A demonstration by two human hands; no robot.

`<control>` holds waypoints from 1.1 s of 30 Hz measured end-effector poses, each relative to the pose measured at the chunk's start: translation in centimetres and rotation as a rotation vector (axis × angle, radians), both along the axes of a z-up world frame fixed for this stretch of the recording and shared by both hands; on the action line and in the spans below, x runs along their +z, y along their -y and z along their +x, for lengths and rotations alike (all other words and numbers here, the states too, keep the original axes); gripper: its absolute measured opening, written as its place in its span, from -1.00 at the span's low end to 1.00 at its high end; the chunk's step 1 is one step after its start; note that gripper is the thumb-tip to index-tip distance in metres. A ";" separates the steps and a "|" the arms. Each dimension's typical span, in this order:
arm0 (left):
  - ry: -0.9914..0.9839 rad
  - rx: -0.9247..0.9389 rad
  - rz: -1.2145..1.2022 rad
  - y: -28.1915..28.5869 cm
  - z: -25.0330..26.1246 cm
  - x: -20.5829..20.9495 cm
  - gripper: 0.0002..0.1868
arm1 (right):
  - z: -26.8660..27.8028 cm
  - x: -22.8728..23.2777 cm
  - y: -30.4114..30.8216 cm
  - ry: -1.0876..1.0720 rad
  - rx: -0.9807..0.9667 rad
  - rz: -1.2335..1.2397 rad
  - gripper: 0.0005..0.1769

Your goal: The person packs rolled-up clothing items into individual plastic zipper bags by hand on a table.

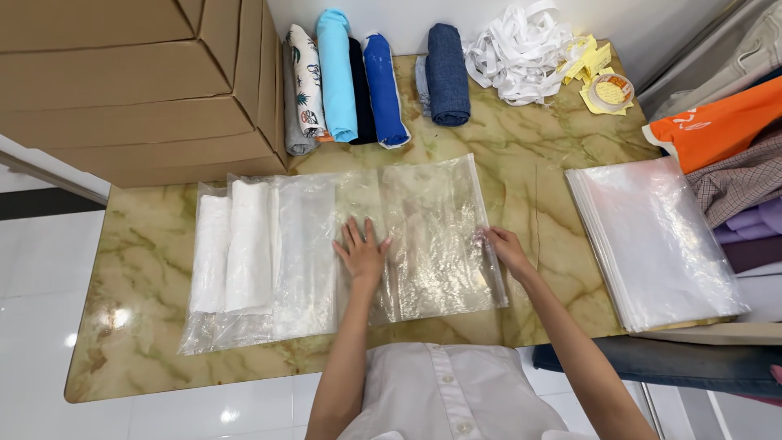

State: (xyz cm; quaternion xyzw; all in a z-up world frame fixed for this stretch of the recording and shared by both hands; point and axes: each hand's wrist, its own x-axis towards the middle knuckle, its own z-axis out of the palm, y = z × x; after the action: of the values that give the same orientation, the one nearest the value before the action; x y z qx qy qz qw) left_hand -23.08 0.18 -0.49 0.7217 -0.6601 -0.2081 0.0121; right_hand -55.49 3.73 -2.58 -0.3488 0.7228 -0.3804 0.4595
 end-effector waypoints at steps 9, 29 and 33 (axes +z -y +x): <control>-0.932 -0.143 0.008 0.0 -7.0 4.5 -0.60 | 6.2 10.1 -0.3 0.456 -0.022 0.098 -0.76; -0.905 -0.592 -0.403 -3.0 -9.6 11.3 -0.91 | 5.6 15.1 -1.9 0.447 0.127 0.200 -0.64; -0.900 -0.521 -0.498 -3.4 -9.3 11.0 -0.91 | 6.4 16.5 -2.7 0.559 0.201 0.202 -0.66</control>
State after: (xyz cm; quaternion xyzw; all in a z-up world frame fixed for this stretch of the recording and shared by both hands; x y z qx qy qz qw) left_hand -32.41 3.59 10.52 0.3510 -0.7750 -0.3289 0.4098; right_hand -49.08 6.45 13.90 -0.2531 0.5645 -0.3406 0.7080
